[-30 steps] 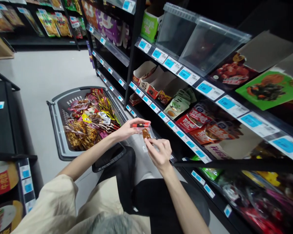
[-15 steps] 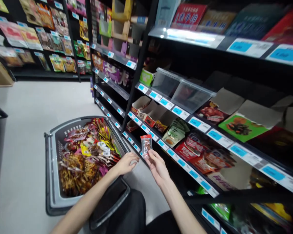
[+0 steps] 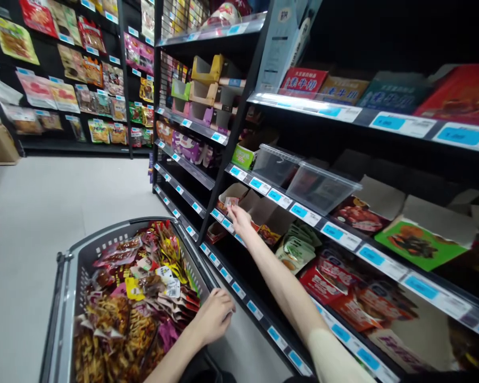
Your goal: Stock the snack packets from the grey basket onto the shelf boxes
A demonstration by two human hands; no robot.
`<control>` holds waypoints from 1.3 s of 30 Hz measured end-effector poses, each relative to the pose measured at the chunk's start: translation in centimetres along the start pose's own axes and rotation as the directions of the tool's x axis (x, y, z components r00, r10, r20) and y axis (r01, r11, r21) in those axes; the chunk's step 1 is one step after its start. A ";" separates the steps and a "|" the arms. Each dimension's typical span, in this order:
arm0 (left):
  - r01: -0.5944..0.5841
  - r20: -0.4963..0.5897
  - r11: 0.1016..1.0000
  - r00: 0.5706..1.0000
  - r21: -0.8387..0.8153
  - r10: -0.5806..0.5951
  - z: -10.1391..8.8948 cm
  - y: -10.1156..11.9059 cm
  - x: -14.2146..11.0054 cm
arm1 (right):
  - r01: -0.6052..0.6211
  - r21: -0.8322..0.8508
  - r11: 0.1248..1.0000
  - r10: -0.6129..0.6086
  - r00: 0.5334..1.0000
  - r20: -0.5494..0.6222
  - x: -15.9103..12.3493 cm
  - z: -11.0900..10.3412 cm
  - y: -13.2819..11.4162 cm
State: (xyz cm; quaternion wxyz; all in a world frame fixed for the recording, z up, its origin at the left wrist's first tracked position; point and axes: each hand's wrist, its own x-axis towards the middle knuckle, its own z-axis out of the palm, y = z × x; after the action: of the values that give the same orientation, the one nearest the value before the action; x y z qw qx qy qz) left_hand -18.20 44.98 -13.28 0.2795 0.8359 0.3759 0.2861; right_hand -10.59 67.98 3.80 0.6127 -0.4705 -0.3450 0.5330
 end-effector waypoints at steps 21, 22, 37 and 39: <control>0.165 -0.343 0.986 0.928 0.024 -0.147 -2.8 -0.4 -1.2 | 0.436 -0.685 0.583 0.175 0.756 0.630 -19.9 -11.5 8.8; 0.203 -0.408 0.979 0.895 0.005 -0.183 -3.6 -0.3 -1.7 | 0.461 -0.681 0.568 0.189 0.733 0.654 -20.3 -11.2 8.7; 0.874 -0.578 0.480 0.429 0.073 -0.694 -21.7 -12.1 -9.1 | 0.842 -0.538 -0.045 0.537 0.474 0.698 -23.3 -7.5 7.9; 0.904 -0.536 0.407 0.409 0.130 -0.738 -21.1 -13.7 -9.5 | 0.819 -0.571 -0.045 0.535 0.503 0.679 -23.5 -7.3 8.1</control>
State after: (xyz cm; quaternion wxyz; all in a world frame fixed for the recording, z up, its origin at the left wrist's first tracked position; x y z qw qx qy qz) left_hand -44.44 50.50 -10.82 0.1245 0.4902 0.8429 0.1838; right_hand -11.05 43.37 -4.35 -0.1166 -0.3654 -0.9097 0.1591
